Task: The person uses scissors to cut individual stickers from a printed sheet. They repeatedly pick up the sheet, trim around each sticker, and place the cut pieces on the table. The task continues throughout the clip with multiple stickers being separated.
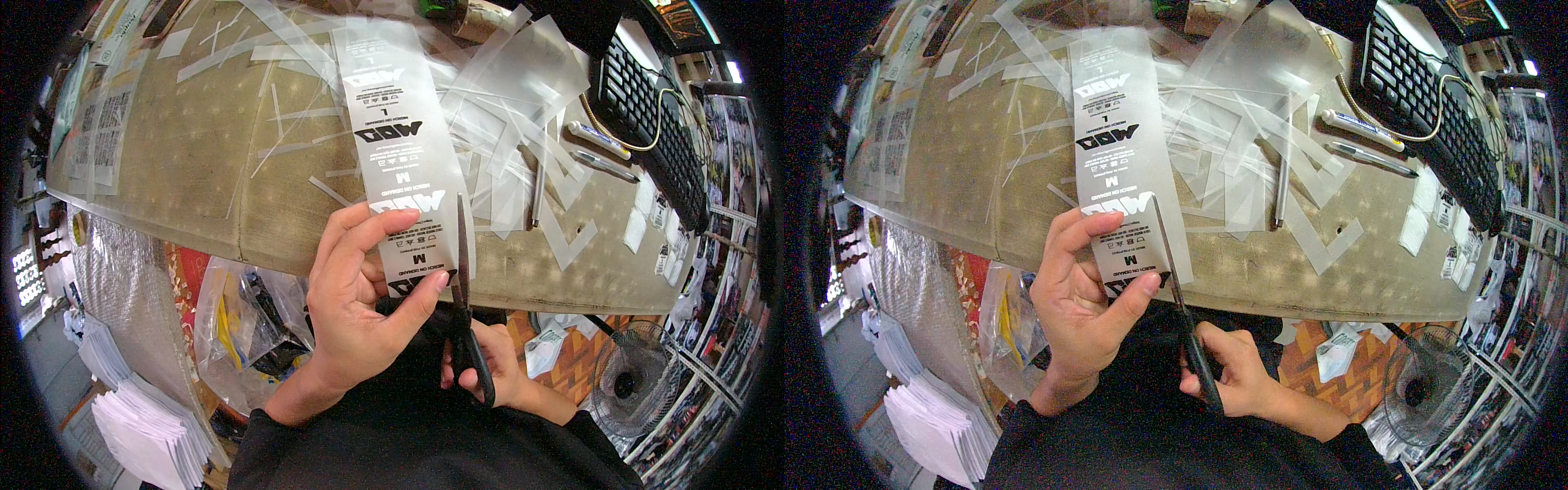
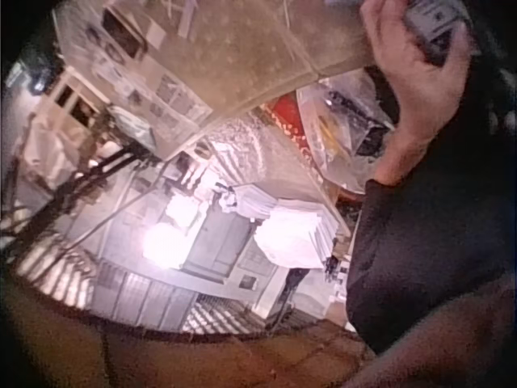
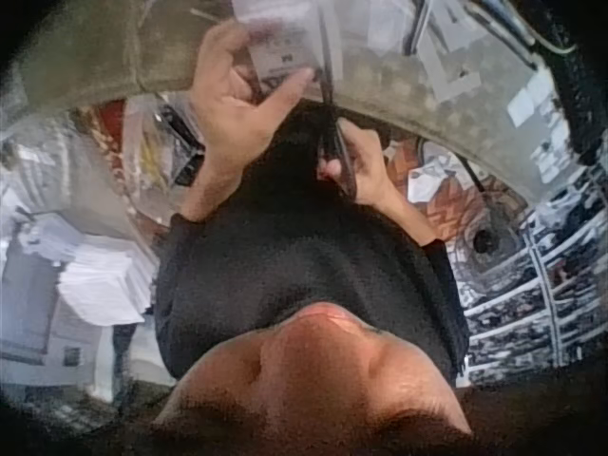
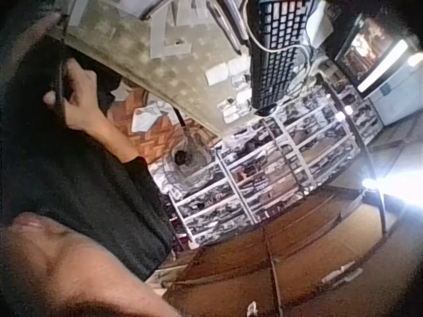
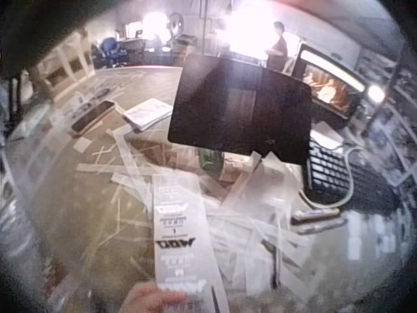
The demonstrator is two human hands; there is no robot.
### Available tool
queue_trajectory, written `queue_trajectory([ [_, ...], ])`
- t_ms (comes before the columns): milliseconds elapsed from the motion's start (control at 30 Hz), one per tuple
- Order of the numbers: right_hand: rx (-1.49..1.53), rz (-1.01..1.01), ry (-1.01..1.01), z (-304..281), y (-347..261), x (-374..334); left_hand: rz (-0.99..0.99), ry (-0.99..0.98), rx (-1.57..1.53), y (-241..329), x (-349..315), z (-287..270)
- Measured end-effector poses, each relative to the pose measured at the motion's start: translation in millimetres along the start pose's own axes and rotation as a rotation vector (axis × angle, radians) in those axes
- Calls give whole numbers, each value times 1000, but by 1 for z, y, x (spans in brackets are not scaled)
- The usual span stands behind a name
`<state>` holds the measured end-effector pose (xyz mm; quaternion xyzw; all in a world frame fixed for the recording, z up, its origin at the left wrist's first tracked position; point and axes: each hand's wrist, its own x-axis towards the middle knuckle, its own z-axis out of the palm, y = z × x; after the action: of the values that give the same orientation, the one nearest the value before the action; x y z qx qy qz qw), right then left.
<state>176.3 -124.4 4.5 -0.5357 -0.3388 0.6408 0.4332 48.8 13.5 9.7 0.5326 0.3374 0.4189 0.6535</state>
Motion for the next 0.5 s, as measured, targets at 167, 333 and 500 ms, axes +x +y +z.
queue_trajectory([
  [167, 15, 19, -1, 1, 2, -2, -9, -1, -13, 0, -1, 0],
  [333, 26, 26, 8, 2, 3, -3, 2, -2, -2, 0, -1, -1],
  [500, -26, 24, 18, 1, 6, -5, 0, 3, -4, -1, -1, -1],
])
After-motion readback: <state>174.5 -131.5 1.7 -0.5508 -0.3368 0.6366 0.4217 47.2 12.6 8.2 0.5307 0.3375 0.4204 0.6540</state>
